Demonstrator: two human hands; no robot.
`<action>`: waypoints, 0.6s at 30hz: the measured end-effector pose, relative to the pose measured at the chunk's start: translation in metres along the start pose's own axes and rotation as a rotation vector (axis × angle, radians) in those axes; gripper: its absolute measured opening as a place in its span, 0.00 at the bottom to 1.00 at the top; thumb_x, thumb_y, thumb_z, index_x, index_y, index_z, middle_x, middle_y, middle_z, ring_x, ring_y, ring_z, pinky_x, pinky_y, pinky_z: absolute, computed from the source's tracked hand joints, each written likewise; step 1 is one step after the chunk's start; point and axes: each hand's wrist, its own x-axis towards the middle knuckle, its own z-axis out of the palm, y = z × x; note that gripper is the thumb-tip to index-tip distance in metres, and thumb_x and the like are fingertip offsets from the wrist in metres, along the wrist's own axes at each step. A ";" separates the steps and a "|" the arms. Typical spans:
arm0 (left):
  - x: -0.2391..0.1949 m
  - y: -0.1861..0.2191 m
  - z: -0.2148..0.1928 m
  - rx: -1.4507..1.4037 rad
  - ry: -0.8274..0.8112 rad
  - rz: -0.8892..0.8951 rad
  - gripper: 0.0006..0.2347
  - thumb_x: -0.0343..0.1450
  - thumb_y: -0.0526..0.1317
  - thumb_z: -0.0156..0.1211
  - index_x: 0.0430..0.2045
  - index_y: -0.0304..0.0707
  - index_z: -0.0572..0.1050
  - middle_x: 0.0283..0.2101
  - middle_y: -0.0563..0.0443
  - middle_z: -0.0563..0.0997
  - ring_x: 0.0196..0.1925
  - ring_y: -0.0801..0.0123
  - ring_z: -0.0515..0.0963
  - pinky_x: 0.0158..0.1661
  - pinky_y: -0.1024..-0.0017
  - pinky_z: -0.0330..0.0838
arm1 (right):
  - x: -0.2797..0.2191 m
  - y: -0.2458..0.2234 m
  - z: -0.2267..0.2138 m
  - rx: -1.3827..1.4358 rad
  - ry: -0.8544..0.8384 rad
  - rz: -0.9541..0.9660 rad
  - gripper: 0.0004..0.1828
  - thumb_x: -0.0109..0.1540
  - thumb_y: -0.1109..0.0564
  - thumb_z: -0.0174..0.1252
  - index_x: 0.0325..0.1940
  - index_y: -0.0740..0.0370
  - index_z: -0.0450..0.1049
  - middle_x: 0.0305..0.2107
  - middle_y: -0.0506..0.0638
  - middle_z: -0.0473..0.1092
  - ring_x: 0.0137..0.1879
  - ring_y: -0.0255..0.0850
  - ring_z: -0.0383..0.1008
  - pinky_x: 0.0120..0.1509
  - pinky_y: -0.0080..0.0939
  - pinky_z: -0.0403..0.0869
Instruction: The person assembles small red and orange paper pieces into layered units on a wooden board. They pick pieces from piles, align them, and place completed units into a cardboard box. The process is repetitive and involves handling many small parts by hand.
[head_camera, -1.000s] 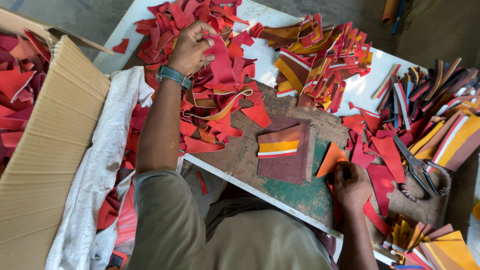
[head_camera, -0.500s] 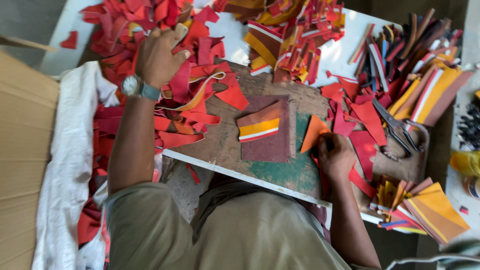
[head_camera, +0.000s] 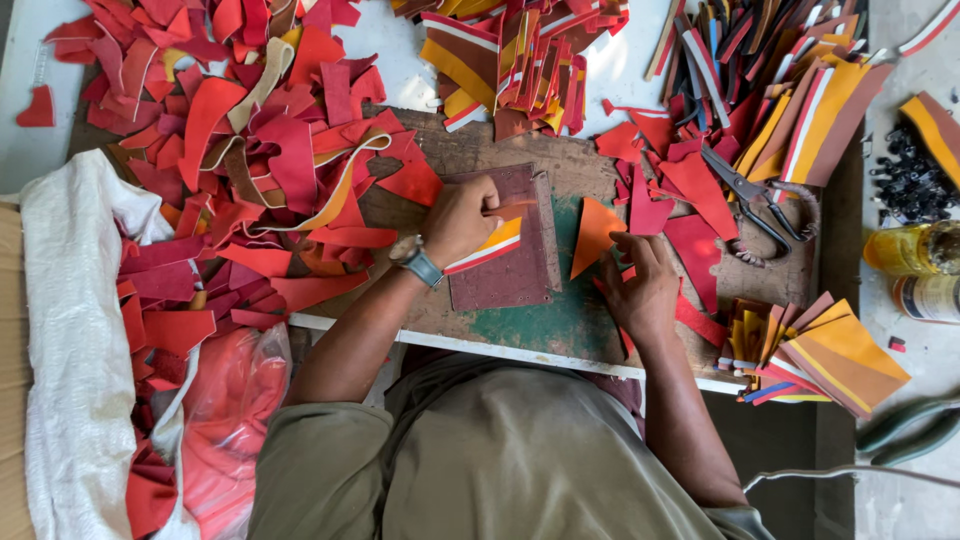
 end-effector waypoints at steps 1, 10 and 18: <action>0.002 0.000 -0.001 -0.092 -0.008 -0.040 0.13 0.66 0.34 0.77 0.36 0.32 0.75 0.37 0.49 0.82 0.39 0.64 0.85 0.42 0.68 0.80 | 0.001 -0.005 0.001 0.108 0.022 -0.009 0.23 0.62 0.57 0.68 0.59 0.65 0.72 0.44 0.57 0.73 0.45 0.46 0.78 0.50 0.44 0.77; -0.033 0.025 0.001 -1.137 0.216 -0.063 0.16 0.69 0.28 0.68 0.48 0.31 0.69 0.43 0.48 0.81 0.41 0.73 0.83 0.38 0.71 0.82 | 0.024 -0.025 0.062 1.149 -0.305 0.474 0.22 0.63 0.62 0.68 0.58 0.71 0.69 0.41 0.54 0.76 0.41 0.39 0.76 0.44 0.40 0.76; -0.064 -0.037 -0.023 -0.547 -0.177 -0.296 0.08 0.70 0.36 0.67 0.35 0.30 0.75 0.30 0.51 0.82 0.31 0.76 0.80 0.32 0.76 0.76 | 0.076 -0.023 0.064 0.585 -0.486 0.228 0.32 0.59 0.63 0.68 0.65 0.64 0.62 0.45 0.55 0.75 0.46 0.38 0.79 0.45 0.38 0.79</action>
